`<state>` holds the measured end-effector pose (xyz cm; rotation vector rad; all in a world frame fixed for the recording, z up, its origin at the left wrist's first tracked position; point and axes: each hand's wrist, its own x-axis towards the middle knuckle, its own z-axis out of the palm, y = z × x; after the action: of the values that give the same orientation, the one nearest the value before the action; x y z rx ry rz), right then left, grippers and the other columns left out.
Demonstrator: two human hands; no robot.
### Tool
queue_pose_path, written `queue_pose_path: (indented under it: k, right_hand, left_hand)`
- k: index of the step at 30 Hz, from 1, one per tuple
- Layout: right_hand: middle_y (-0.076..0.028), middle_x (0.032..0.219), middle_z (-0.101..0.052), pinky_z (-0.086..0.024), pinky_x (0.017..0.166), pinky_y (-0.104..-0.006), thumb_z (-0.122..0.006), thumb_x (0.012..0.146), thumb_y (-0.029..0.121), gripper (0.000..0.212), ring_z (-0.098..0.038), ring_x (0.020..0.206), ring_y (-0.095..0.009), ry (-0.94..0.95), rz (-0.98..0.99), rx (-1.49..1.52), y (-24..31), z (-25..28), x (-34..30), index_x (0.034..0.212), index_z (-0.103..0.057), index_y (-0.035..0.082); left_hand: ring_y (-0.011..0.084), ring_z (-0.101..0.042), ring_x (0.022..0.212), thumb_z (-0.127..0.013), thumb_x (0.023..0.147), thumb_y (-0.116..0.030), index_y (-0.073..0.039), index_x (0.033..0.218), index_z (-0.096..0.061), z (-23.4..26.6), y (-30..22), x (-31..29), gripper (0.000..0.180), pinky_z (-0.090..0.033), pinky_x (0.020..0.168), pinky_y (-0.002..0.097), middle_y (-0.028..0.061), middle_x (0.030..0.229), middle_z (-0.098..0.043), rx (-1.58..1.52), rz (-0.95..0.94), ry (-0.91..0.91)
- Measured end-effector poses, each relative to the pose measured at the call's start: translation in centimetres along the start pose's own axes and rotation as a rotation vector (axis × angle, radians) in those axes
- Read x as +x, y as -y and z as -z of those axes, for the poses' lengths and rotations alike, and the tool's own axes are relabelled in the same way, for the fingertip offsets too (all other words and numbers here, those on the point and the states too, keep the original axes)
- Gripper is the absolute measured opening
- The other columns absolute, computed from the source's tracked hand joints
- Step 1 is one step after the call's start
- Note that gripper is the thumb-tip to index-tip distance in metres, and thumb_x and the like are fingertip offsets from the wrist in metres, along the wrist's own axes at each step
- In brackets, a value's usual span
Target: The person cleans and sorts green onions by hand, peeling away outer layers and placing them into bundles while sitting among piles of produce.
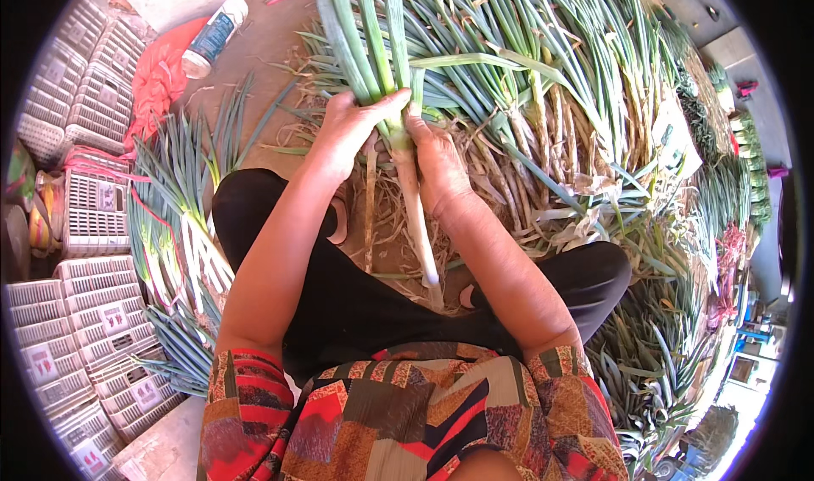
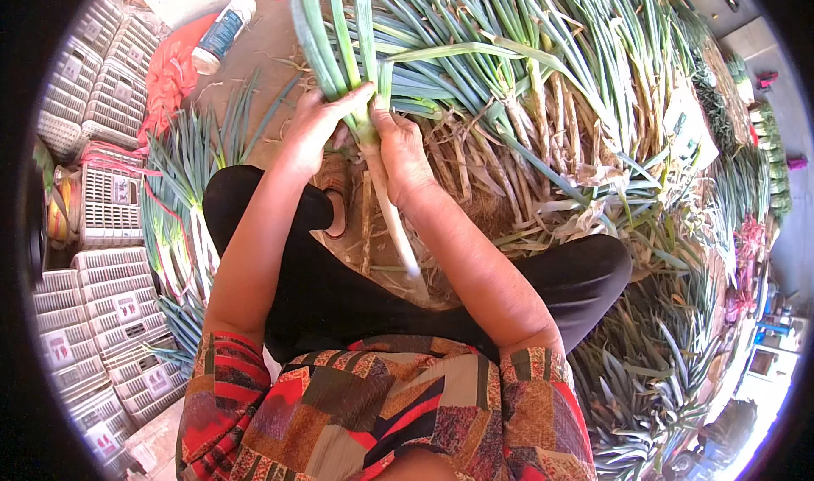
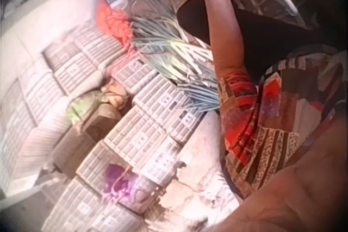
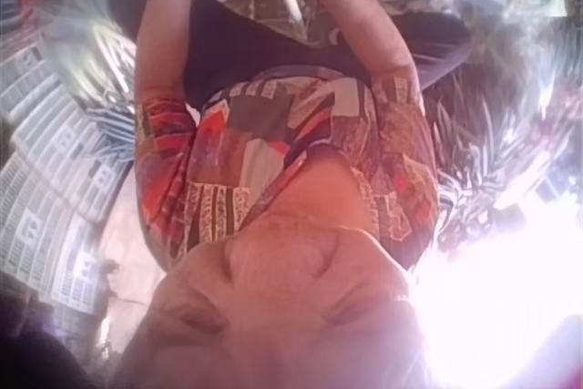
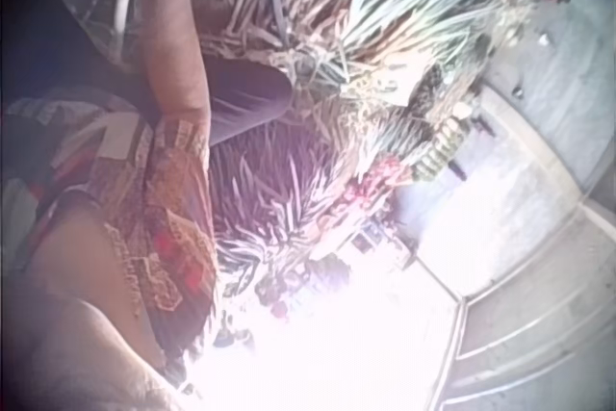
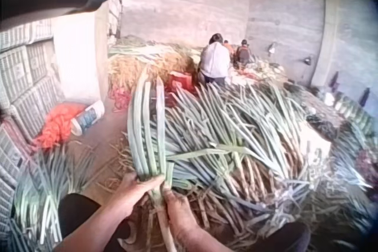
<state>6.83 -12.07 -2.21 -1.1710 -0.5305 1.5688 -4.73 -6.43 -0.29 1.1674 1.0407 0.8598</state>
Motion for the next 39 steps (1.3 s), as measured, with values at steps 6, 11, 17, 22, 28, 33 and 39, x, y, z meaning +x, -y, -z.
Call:
queue_pose_path:
  k: [6, 11, 17, 22, 28, 33, 39]
  right_hand:
    - [-0.010, 0.075, -0.057, -0.045, 0.051, -0.0345, -0.047, 0.089, 0.032, 0.034, -0.054, 0.060, -0.019, -0.212, -0.146, 0.107, -4.6, 5.6, 4.2, 0.093, -0.056, -0.001]
    - [-0.017, 0.075, -0.059, -0.046, 0.060, -0.0405, -0.054, 0.083, 0.042, 0.046, -0.057, 0.064, -0.027, -0.165, -0.174, -1.380, -7.8, 14.4, 1.0, 0.082, -0.058, -0.004]
    - [-0.017, 0.085, -0.062, -0.046, 0.071, -0.0342, -0.061, 0.081, 0.034, 0.039, -0.059, 0.076, -0.023, -0.002, 0.244, -0.359, -3.0, 8.4, -1.3, 0.101, -0.056, 0.000]
    - [-0.011, 0.076, -0.059, -0.046, 0.066, -0.0311, -0.072, 0.069, 0.010, 0.027, -0.056, 0.068, -0.021, -0.208, 0.627, -0.690, -1.6, 3.3, -1.2, 0.088, -0.055, 0.004]
    - [-0.011, 0.076, -0.052, -0.043, 0.060, -0.0323, -0.074, 0.064, 0.006, 0.028, -0.052, 0.066, -0.024, -0.391, 0.857, -0.837, -1.6, 3.7, -2.0, 0.079, -0.050, 0.004]
    - [-0.009, 0.071, -0.050, -0.043, 0.058, -0.0320, -0.073, 0.064, 0.005, 0.027, -0.052, 0.063, -0.023, -0.351, 0.791, -0.870, -1.6, 3.4, -2.5, 0.076, -0.049, 0.004]
    - [-0.011, 0.075, -0.055, -0.044, 0.064, -0.0351, -0.072, 0.064, 0.005, 0.028, -0.054, 0.072, -0.028, -0.330, 0.835, -0.941, -2.2, 3.6, -1.9, 0.081, -0.051, 0.002]
  left_hand:
    - [0.0042, -0.044, 0.046, -0.066, 0.078, -0.017, -0.003, 0.084, -0.063, -1.1, 1.0, -0.2, 0.015, -0.029, 0.037, 0.0186, 0.0007, 0.068, -0.060, -0.169, -0.201, -0.026]
    - [0.0044, -0.047, 0.048, -0.066, 0.078, -0.018, -0.003, 0.081, -0.062, -0.4, -0.1, -0.2, 0.015, -0.031, 0.038, 0.0187, 0.0011, 0.069, -0.059, -0.202, -0.283, -0.034]
    - [0.0067, -0.051, 0.050, -0.066, 0.077, -0.023, -0.004, 0.085, -0.059, -0.9, -0.1, 0.4, 0.022, -0.030, 0.034, 0.0198, 0.0018, 0.069, -0.060, -0.229, -0.182, -0.111]
    - [0.0083, -0.045, 0.042, -0.065, 0.080, -0.023, -0.003, 0.081, -0.059, -1.4, 2.0, 0.6, 0.021, -0.032, 0.034, 0.0218, 0.0029, 0.065, -0.057, -0.410, 0.020, -0.127]
    - [0.0091, -0.045, 0.042, -0.064, 0.081, -0.022, -0.003, 0.082, -0.061, -2.3, 1.9, 0.1, 0.019, -0.030, 0.035, 0.0229, 0.0027, 0.069, -0.058, -0.371, -0.032, -0.087]
    - [0.0089, -0.044, 0.042, -0.064, 0.081, -0.021, -0.003, 0.082, -0.061, -2.3, 2.0, 0.1, 0.018, -0.029, 0.035, 0.0230, 0.0027, 0.069, -0.058, -0.352, -0.005, -0.106]
    - [0.0093, -0.046, 0.043, -0.063, 0.081, -0.020, -0.003, 0.081, -0.060, -1.9, 2.7, 0.3, 0.018, -0.030, 0.035, 0.0237, 0.0031, 0.070, -0.058, -0.359, -0.067, -0.106]
